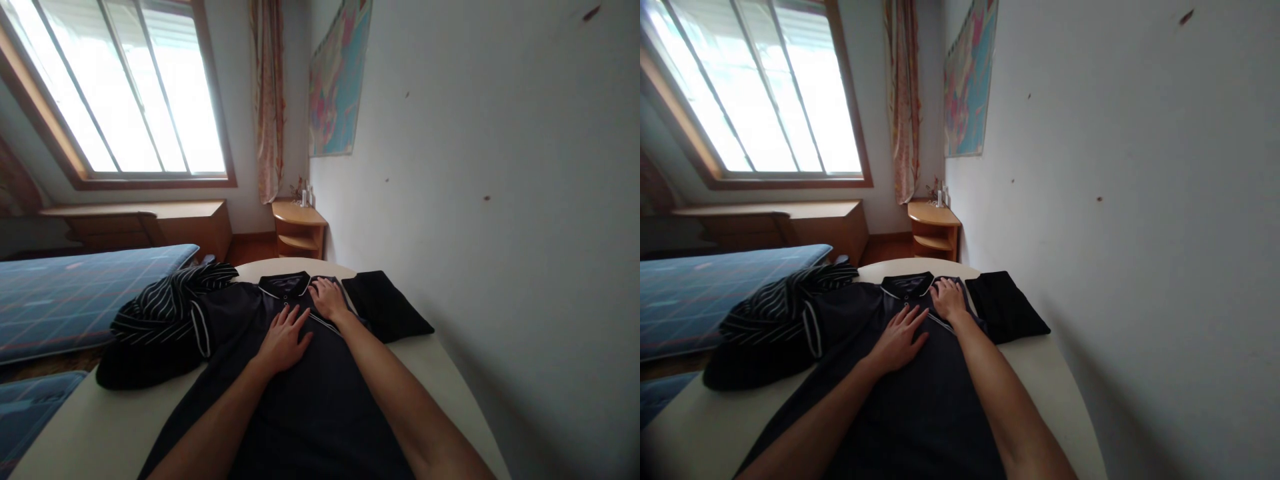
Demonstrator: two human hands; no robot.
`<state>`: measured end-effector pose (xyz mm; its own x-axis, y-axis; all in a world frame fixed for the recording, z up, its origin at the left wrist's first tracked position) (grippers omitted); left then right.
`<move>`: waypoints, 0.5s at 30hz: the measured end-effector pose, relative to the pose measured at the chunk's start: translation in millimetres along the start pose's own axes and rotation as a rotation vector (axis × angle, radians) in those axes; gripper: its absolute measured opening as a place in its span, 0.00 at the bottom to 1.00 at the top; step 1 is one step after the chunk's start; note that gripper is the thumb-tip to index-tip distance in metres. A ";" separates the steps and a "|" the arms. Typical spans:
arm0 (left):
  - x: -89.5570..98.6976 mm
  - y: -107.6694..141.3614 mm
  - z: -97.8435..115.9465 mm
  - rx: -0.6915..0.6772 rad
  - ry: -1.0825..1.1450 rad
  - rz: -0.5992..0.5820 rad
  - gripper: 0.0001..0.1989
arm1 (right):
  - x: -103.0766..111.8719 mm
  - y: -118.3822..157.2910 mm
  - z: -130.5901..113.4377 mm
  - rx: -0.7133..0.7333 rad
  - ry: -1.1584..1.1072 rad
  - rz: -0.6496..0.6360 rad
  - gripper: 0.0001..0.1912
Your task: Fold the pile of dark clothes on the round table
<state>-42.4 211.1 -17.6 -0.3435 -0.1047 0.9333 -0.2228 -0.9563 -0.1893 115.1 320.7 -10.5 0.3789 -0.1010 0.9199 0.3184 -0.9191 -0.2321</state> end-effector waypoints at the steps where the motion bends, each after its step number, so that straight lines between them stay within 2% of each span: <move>1: -1.4 0.2 -1.0 -0.006 -0.001 0.009 0.29 | 3.7 5.2 -0.4 0.013 0.007 0.025 0.28; 6: -5.8 0.2 -4.4 -0.032 0.001 0.017 0.27 | 26.8 46.5 0.0 0.097 0.069 0.072 0.25; 10: -8.0 -1.5 -5.9 -0.041 -0.006 0.009 0.27 | 47.0 85.1 7.2 0.069 0.146 0.021 0.18; 15: -10.3 -7.3 -5.6 -0.033 -0.030 -0.030 0.27 | 62.7 124.4 10.3 0.048 0.208 0.048 0.18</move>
<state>-42.4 220.7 -27.5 -0.3088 -0.0849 0.9473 -0.2630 -0.9495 -0.1709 187.4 203.9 15.1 0.2085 -0.2252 0.9517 0.3475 -0.8926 -0.2873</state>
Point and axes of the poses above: each hand's wrist, its own y-axis away from the middle knuckle, its own x-axis out of the back of the hand, z = x × y, the point moved 1 cm from there along -y, towards the middle knuckle, and after that the axes turned 6 degrees about x, right-handed, at the moved point
